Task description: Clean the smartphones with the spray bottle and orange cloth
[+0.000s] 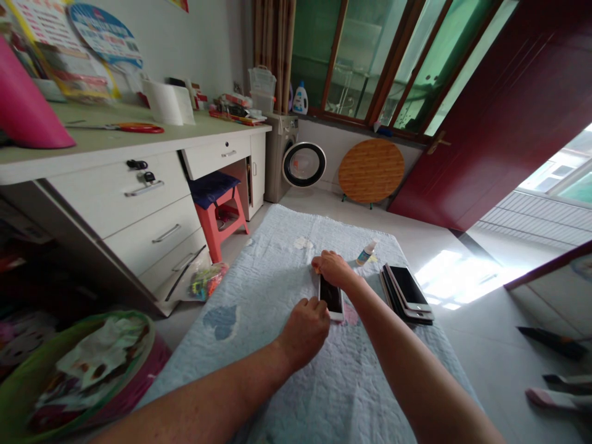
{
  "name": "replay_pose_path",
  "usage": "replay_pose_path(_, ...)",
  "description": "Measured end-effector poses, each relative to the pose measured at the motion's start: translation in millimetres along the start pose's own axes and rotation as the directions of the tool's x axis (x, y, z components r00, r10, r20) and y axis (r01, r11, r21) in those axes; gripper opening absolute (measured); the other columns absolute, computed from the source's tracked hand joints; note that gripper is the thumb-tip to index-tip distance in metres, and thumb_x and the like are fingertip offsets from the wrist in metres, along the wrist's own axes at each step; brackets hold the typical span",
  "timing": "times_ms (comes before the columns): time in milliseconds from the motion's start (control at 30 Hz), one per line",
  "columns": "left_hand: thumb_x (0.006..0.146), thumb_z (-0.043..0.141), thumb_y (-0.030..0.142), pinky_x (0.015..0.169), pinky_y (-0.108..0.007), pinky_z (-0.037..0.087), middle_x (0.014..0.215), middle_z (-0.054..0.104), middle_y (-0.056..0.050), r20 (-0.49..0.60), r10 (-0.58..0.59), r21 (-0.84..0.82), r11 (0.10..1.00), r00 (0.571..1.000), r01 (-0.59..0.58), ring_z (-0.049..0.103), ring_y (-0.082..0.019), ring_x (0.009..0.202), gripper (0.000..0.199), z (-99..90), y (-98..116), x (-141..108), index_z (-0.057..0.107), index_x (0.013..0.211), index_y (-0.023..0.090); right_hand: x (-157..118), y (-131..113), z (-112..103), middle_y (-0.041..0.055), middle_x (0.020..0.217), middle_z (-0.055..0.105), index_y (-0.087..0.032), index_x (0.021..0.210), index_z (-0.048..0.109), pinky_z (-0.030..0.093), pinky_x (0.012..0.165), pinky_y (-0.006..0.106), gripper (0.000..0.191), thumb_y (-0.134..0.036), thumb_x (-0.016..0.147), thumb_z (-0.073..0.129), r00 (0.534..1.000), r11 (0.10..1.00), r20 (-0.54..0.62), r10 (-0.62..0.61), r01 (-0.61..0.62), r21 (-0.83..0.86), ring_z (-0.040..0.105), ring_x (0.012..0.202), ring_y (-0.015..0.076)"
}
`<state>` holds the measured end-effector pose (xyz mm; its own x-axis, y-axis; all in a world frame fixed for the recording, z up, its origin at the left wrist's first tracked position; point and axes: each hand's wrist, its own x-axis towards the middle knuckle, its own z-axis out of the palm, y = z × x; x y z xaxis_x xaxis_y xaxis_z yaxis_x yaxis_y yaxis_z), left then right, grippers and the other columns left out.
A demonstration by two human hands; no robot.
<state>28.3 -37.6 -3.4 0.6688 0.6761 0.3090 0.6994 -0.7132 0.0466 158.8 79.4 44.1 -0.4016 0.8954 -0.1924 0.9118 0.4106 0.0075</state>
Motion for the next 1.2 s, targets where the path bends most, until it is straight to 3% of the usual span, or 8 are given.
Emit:
replay_pose_path(233,0.085,0.051,0.006,0.063,-0.036,0.046,0.081,0.06,-0.008,0.011,-0.022,-0.003,1.0,1.0,0.022,0.058,-0.023,0.076,0.012,-0.8,2.6,0.7,0.062,0.084,0.011,1.2,-3.4,-2.4,0.0101,0.104,0.061,-0.02,0.096,0.068,0.039,0.078,0.027,0.021,-0.016,0.086,0.05,0.999,0.999,0.032,-0.012,0.013,-0.038,0.054,0.098,0.0212)
replay_pose_path(533,0.082,0.051,0.001,0.064,-0.035,0.047,0.074,0.059,-0.007,-0.016,-0.069,0.005,0.998,0.998,0.069,0.061,-0.023,0.073,0.014,2.3,4.3,0.5,0.061,0.081,0.011,-12.8,-20.9,-11.1,0.0121,0.099,0.069,-0.014,0.091,0.073,0.043,0.078,0.027,0.026,-0.009,0.079,0.051,0.982,0.99,0.136,-0.13,0.135,-0.026,0.062,0.093,0.021)
replay_pose_path(800,0.079,0.048,-0.002,0.066,-0.035,0.05,0.09,0.064,-0.012,-0.033,-0.085,-0.01,0.996,0.996,0.084,0.063,-0.024,0.081,0.026,6.7,3.6,1.4,0.061,0.101,0.006,-21.4,-30.5,-18.5,0.001,0.068,0.07,-0.018,0.089,0.076,0.041,0.06,0.017,0.028,-0.006,0.072,0.057,0.88,0.962,0.392,-0.269,0.226,0.152,0.062,0.064,0.0114)
replay_pose_path(1000,0.081,0.047,-0.001,0.064,-0.035,0.05,0.08,0.062,-0.01,-0.011,-0.103,-0.01,0.995,0.995,0.103,0.062,-0.023,0.075,0.02,5.3,4.1,2.2,0.062,0.091,0.009,-21.7,-29.1,-14.1,0.0068,0.088,0.072,-0.019,0.087,0.076,0.044,0.07,0.023,0.02,-0.013,0.073,0.063,0.962,0.983,0.214,-0.169,0.18,-0.028,0.065,0.084,0.0187)
replay_pose_path(1200,0.079,0.048,-0.001,0.063,-0.035,0.048,0.074,0.059,-0.007,0.011,-0.096,-0.014,0.995,0.995,0.096,0.061,-0.022,0.07,0.017,2.9,3.8,1.5,0.061,0.082,0.011,-13.4,-20.8,-12.6,0.0098,0.1,0.069,-0.019,0.091,0.074,0.044,0.08,0.028,0.019,-0.014,0.078,0.059,0.988,0.993,0.122,-0.095,0.103,-0.062,0.061,0.095,0.0217)
